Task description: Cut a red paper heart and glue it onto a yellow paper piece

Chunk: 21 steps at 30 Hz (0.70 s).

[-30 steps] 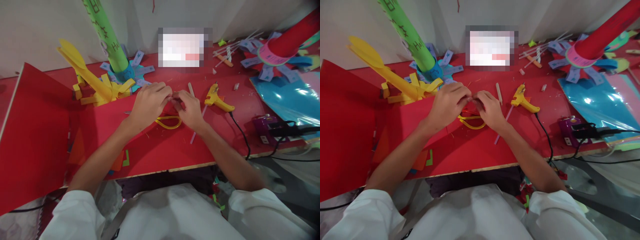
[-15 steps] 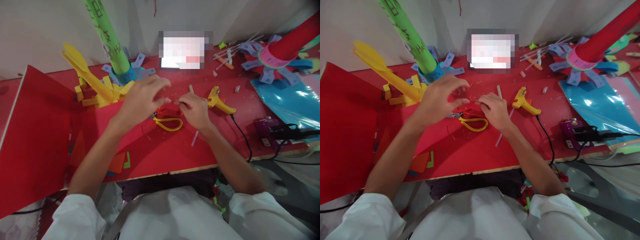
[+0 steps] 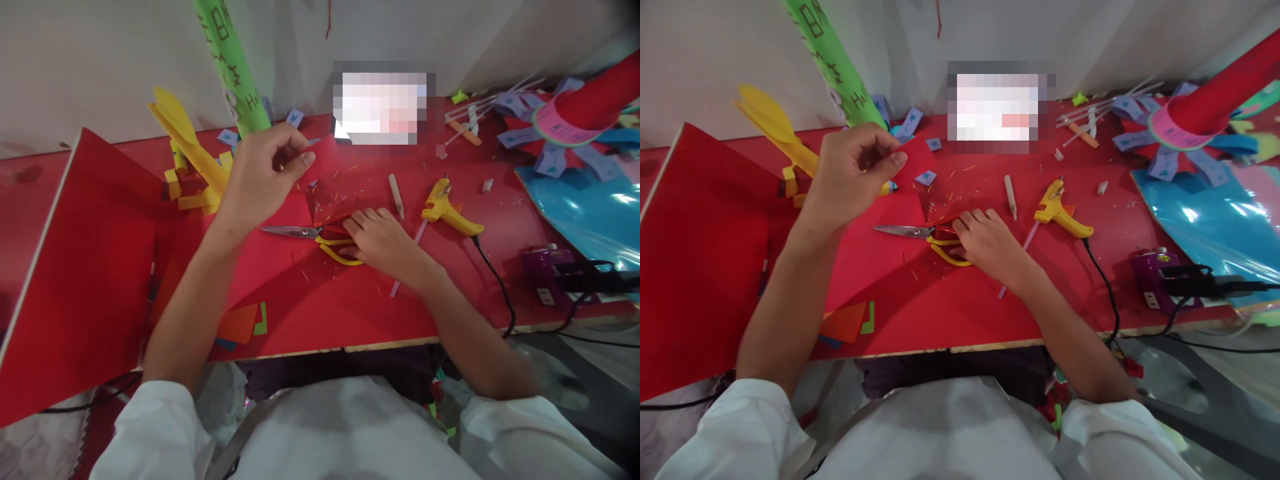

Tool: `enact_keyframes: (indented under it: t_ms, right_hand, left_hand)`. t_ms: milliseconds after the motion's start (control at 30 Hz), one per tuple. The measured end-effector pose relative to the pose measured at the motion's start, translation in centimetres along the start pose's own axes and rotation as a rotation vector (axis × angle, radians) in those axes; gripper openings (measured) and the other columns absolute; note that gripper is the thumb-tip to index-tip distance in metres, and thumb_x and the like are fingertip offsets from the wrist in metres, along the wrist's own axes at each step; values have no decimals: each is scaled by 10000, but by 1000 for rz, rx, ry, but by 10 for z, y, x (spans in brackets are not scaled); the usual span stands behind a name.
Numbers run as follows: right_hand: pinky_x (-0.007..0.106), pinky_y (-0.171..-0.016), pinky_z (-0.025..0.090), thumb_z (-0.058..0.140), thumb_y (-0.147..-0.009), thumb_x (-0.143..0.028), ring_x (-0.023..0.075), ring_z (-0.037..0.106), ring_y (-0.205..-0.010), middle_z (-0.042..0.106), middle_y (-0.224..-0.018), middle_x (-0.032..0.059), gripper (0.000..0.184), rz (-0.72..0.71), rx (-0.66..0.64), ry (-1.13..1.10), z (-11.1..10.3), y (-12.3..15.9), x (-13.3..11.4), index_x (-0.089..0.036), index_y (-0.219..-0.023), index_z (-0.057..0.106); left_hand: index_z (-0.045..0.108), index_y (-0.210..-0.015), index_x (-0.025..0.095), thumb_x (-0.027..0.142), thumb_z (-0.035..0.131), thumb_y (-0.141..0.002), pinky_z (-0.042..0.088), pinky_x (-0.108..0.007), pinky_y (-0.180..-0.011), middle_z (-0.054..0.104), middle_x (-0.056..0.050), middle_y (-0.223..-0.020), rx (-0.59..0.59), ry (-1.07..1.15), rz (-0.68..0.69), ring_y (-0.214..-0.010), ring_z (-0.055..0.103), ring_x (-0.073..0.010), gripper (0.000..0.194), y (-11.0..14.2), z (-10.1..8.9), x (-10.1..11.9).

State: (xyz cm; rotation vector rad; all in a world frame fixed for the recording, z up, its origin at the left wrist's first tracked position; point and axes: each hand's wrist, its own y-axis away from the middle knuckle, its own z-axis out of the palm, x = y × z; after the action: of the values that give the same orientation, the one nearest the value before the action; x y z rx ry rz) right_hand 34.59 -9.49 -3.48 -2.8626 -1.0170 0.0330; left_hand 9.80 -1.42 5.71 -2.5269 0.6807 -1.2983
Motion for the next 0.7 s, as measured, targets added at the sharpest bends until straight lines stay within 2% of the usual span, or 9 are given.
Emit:
enact_keyframes:
  t_ms: [100, 267, 400, 500, 600, 700]
  right_hand:
    - [428, -890, 414, 524, -1139, -295, 340, 660, -1035, 742, -1144, 210, 278, -46, 17, 24, 7, 0, 5, -90, -1186, 707]
    - [468, -931, 462, 507, -1133, -308, 353, 659, -1045, 750, -1113, 186, 291, -45, 65, -108, 16, 4, 40, -120, -1203, 719]
    - [523, -995, 519, 538, -1125, -461, 342, 678, -1059, 743, -1122, 142, 327, 23, 181, -373, 13, 11, 64, -195, -1196, 713]
    - [514, -979, 562, 649, -1067, -559, 313, 698, -1035, 751, -1141, 113, 367, 93, 304, -610, 9, 15, 73, -232, -1217, 721]
    - [501, -987, 590, 702, -1030, -592, 301, 720, -1075, 761, -1190, 106, 413, 177, 403, -819, 5, 16, 73, -255, -1267, 736]
    - [498, -1035, 599, 705, -1021, -611, 291, 727, -1150, 755, -1228, 95, 443, 191, 427, -1086, -1, 15, 65, -291, -1327, 717]
  left_hand:
    - [671, -825, 277, 313, 790, -937, 401, -349, -674, 643, 45, -769, 30, 49, 1, -700, 502, -136, 167, -1, -3, 1]
    - [659, -769, 248, 209, 804, -883, 332, -330, -621, 564, 40, -715, 185, 118, 84, -657, 477, -119, 188, -7, -15, -4]
    - [655, -779, 213, 72, 762, -864, 324, -291, -589, 542, 57, -701, 270, 134, 86, -624, 472, -84, 197, -12, -30, -5]
    - [654, -790, 179, 29, 734, -834, 323, -277, -555, 547, 54, -675, 363, 221, 144, -589, 492, -77, 176, -12, -45, -1]
    - [634, -843, 166, 103, 754, -908, 363, -244, -576, 541, 45, -712, 462, 309, 182, -618, 539, -76, 150, -9, -62, 5]
    - [613, -967, 202, 352, 720, -1049, 433, -232, -630, 535, 38, -774, 441, 347, 41, -702, 601, -91, 202, -3, -72, 12]
